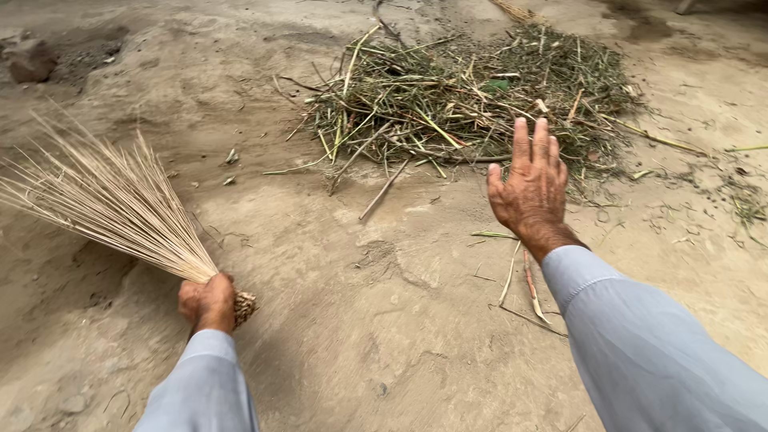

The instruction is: The person sweeps dirt across the ground toward a pile of debris using a handheld straw broom.

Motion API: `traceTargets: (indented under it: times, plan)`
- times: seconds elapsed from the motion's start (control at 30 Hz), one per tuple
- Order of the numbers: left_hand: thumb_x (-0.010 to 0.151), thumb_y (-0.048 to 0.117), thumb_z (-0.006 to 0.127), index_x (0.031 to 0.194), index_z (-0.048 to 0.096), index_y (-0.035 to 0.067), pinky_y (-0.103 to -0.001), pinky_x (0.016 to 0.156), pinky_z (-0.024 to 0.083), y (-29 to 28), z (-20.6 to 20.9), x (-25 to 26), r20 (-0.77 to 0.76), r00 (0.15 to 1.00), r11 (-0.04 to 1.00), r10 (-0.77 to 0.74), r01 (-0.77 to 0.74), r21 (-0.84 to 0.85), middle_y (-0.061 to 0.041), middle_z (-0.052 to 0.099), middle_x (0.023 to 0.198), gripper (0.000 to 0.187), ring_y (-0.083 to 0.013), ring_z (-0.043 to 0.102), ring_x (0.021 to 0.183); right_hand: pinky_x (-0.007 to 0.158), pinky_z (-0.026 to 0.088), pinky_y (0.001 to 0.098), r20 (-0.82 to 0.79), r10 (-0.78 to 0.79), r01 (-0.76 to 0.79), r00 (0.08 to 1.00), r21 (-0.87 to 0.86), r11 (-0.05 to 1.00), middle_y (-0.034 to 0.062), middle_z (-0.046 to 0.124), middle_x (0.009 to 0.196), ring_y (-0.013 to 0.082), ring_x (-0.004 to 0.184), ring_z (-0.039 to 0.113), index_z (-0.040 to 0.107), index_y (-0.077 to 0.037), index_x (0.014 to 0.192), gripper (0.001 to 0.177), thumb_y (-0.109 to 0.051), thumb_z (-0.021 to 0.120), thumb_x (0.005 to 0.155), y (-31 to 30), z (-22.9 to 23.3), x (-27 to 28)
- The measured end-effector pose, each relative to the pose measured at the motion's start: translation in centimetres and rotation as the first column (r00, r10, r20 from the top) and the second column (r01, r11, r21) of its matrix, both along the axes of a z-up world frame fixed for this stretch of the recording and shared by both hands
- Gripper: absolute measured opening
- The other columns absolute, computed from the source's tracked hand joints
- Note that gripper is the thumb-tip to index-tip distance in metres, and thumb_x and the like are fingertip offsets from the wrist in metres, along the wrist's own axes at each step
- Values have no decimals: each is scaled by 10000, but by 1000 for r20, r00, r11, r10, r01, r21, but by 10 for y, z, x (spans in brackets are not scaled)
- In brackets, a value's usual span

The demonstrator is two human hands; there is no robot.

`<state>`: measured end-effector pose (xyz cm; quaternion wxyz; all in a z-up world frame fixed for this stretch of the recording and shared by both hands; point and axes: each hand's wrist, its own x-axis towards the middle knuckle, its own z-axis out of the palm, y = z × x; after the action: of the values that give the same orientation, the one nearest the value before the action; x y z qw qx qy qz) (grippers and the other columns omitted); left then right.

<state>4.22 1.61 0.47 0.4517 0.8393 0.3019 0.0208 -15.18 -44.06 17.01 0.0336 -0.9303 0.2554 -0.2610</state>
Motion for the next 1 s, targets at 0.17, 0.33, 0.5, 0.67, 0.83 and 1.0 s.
traceTargets:
  times: [0.17,0.33,0.5,0.67,0.83,1.0]
  plan:
    - [815,191,721,1172,693,30,-404,1012,535,-22,3,-4,-5,1000,1000,-18,18,-19,-223,709,1230,393,-336,699,1123,1185,268,647,2,21,-21,1000,-31,999,291,176,1680,495,1508,249,181,-95,1658,788,-408,528,1024,-13,-10,-5]
    - [865,192,633,1257,649,83,-446,1002,518,-71,39,-31,-118,953,960,-280,276,-51,-181,687,1234,407,-330,677,1122,1208,255,635,-29,-15,15,999,-22,1000,284,177,1684,475,1523,254,193,-104,1661,808,-407,540,997,-15,-12,-6]
    - [903,250,686,1267,708,154,-438,981,577,-106,54,-44,-282,770,788,-573,612,68,-125,777,1198,378,-267,736,1128,1210,225,622,-48,19,-20,999,-30,999,275,169,1684,464,1529,226,184,-108,1665,798,-434,510,1014,-10,-8,-6]
    - [858,201,732,1280,692,218,-470,1007,522,-106,54,-42,-284,726,707,-626,682,187,-102,717,1202,425,-289,665,1149,1237,144,591,-61,76,-83,995,-108,991,254,137,1696,441,1556,164,181,-107,1660,809,-519,454,1020,2,1,1]
    - [836,186,734,1304,697,241,-467,990,543,-69,48,-39,-158,814,814,-559,575,85,-99,766,1135,472,-268,717,1078,1261,56,541,-154,202,-238,967,-272,932,210,100,1716,386,1579,101,161,-130,1660,832,-616,363,1016,22,2,18]
    - [838,162,718,1232,698,183,-469,864,610,-25,46,-30,-14,940,937,-341,339,-83,-85,774,1115,395,-249,760,1002,1273,33,524,-126,334,-357,934,-324,876,207,112,1728,379,1594,105,163,-114,1667,820,-593,350,1029,53,-2,42]
